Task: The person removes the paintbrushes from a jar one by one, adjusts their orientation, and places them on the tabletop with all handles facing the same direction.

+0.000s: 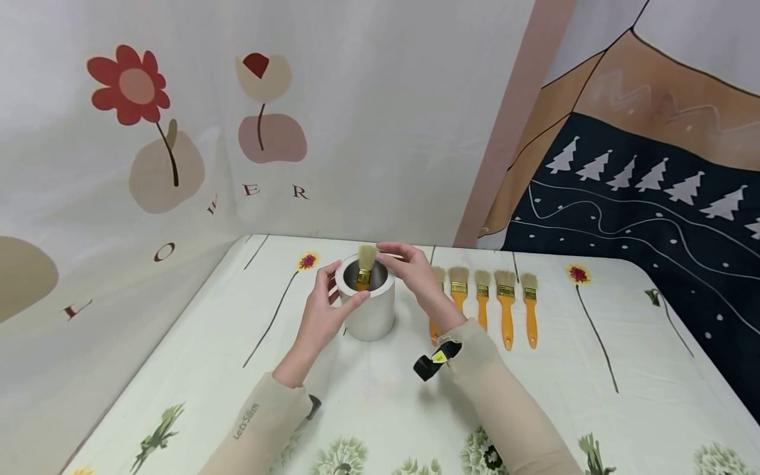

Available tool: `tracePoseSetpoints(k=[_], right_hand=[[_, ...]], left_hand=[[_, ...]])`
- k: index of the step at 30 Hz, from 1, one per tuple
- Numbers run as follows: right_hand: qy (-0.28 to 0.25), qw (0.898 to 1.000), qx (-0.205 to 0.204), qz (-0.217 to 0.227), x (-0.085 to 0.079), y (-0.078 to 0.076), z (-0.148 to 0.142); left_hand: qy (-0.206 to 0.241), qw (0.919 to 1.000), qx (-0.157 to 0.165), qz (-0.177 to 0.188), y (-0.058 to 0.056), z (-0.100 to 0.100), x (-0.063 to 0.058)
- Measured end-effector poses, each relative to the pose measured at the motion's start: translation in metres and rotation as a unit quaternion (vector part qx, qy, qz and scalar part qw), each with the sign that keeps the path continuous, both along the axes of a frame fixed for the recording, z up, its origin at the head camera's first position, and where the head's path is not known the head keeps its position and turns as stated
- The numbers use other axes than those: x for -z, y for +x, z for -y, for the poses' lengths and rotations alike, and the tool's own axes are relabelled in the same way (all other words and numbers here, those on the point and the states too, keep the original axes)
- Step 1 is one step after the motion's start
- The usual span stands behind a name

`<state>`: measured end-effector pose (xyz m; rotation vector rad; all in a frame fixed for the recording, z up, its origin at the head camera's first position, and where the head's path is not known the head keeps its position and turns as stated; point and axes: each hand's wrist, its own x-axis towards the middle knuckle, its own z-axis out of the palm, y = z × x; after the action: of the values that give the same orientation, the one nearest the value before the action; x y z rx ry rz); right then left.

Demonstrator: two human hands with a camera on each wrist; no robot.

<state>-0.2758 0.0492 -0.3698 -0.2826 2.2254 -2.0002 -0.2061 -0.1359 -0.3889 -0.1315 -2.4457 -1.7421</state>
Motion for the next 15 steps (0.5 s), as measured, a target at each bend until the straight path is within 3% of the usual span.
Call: tracePoseSetpoints(k=[9,15], right_hand=[[-0.007,0.999,0.036,0.001,0.0,-0.004,0.014],[-0.044,0.997,0.02,-0.063,-0.004,-0.002,0.007]], left_hand=[[-0.006,1.0,-0.002,0.001,0.0,-0.001,0.001],[-0.005,1.0,-0.001,-0.005,0.0,-0.001,0.001]])
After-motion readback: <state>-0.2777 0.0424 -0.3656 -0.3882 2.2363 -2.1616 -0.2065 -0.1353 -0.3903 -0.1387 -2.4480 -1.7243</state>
